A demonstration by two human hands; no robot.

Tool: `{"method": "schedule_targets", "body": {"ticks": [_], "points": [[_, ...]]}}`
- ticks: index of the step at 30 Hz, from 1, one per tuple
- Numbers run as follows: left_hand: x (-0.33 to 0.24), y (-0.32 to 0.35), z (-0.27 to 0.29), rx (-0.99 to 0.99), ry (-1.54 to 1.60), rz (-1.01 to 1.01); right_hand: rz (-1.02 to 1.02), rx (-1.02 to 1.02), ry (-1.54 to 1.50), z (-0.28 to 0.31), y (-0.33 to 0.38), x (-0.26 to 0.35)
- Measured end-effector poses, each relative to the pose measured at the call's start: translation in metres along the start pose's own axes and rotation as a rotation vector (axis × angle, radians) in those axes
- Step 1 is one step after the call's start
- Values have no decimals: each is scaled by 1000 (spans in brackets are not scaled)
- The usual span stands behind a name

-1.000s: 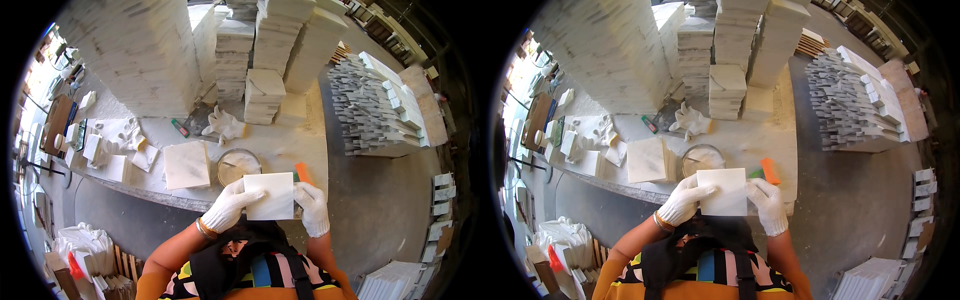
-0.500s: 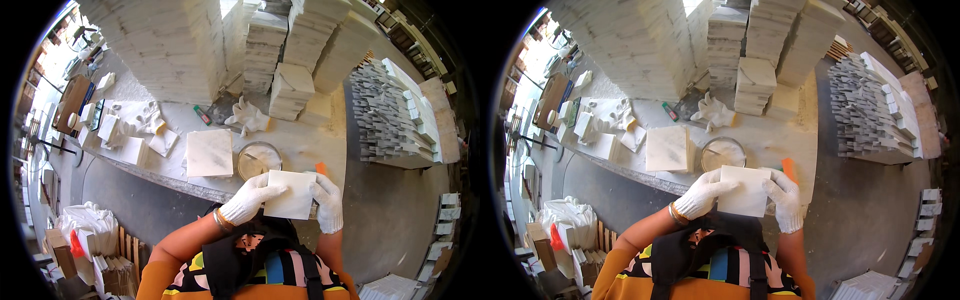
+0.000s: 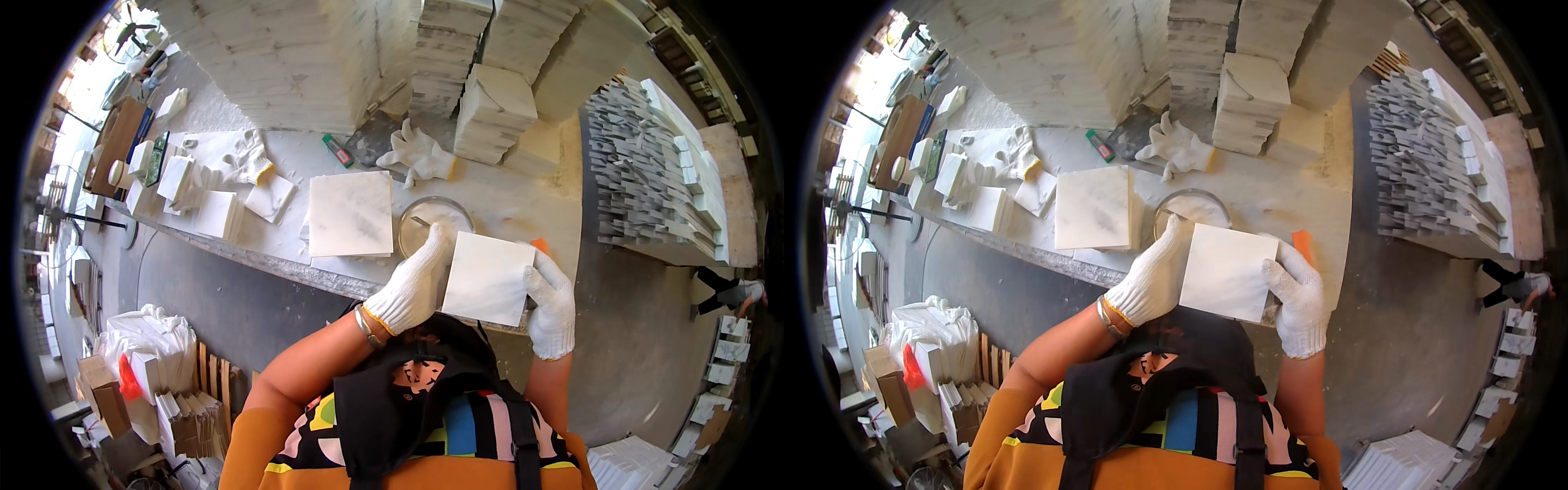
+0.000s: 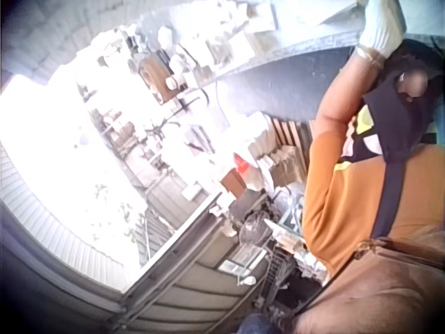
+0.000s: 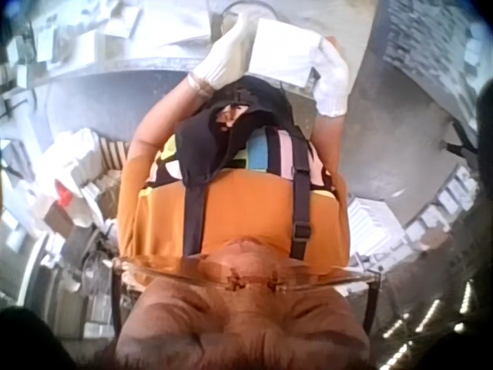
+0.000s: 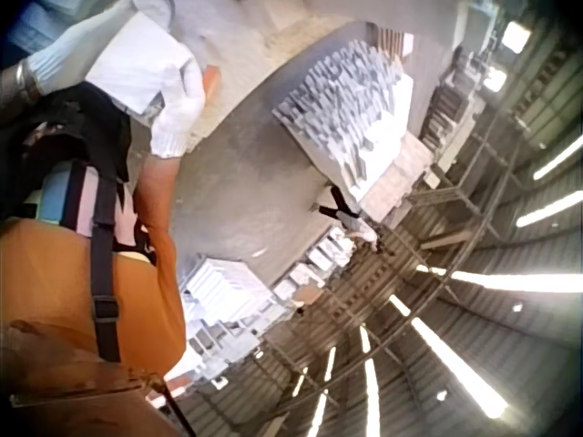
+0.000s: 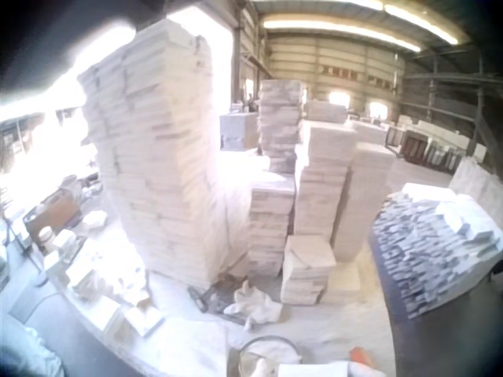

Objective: The person applies a white paste to the edges of small rectangular blocks using a metal tool, then smooths and sands the edges with orange and green sanding blocks. The person handles the blocks one at a time, rotating them to treat different sides.

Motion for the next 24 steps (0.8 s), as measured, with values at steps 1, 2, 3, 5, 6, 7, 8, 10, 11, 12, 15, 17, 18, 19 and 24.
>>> {"method": "schedule_targets", "body": {"ticks": [1, 2, 3, 5, 6, 7, 8, 10, 11, 12, 15, 17, 18, 19, 24], "points": [[4, -1, -2, 132, 211, 64, 4, 4, -10, 0, -1, -1], [9, -5, 2, 263, 422, 128, 4, -3, -2, -1, -1, -2], [12, -9, 9, 395, 635, 190, 4, -8, 6, -2, -1, -3], [16, -11, 21, 661, 1052, 312, 2, -4, 5, -3, -1, -4], [17, -13, 20, 594, 931, 268, 0, 2, -2, -3, -3, -5], [14, -11, 12, 530, 805, 235, -2, 6, -8, -3, -5, -5], [13, -11, 16, 264, 349, 92, 2, 8, 4, -3, -6, -5], [5, -8, 16, 59, -90, -37, 12, 10, 27, -2, -6, -2], [5, -6, 13, 118, -74, -23, 17, 6, 30, 0, -6, -1], [5, -5, 10, 176, -58, -10, 21, 4, 32, 1, -6, 0], [5, -2, 6, 174, -71, -27, 21, -5, -3, 6, -9, 0], [9, -4, 11, 236, -40, 10, 7, -20, -32, 10, -10, -5], [8, -6, 9, 275, -31, 23, 6, -28, -43, 13, -13, -2], [7, -6, 8, 296, -86, -11, 6, -36, -54, 15, -15, 1], [0, 4, -11, 480, -332, -98, 41, -17, -22, 27, -19, 29]]}}
Point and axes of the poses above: each hand's wrist, its own y-axis away from the middle knuckle, its own z-axis out of the back of the hand, x = y × z, the point moved 5 cm from there along -y, towards the middle knuckle, and after that the axes turned 9 degrees about -z, right-handed, at the moved point
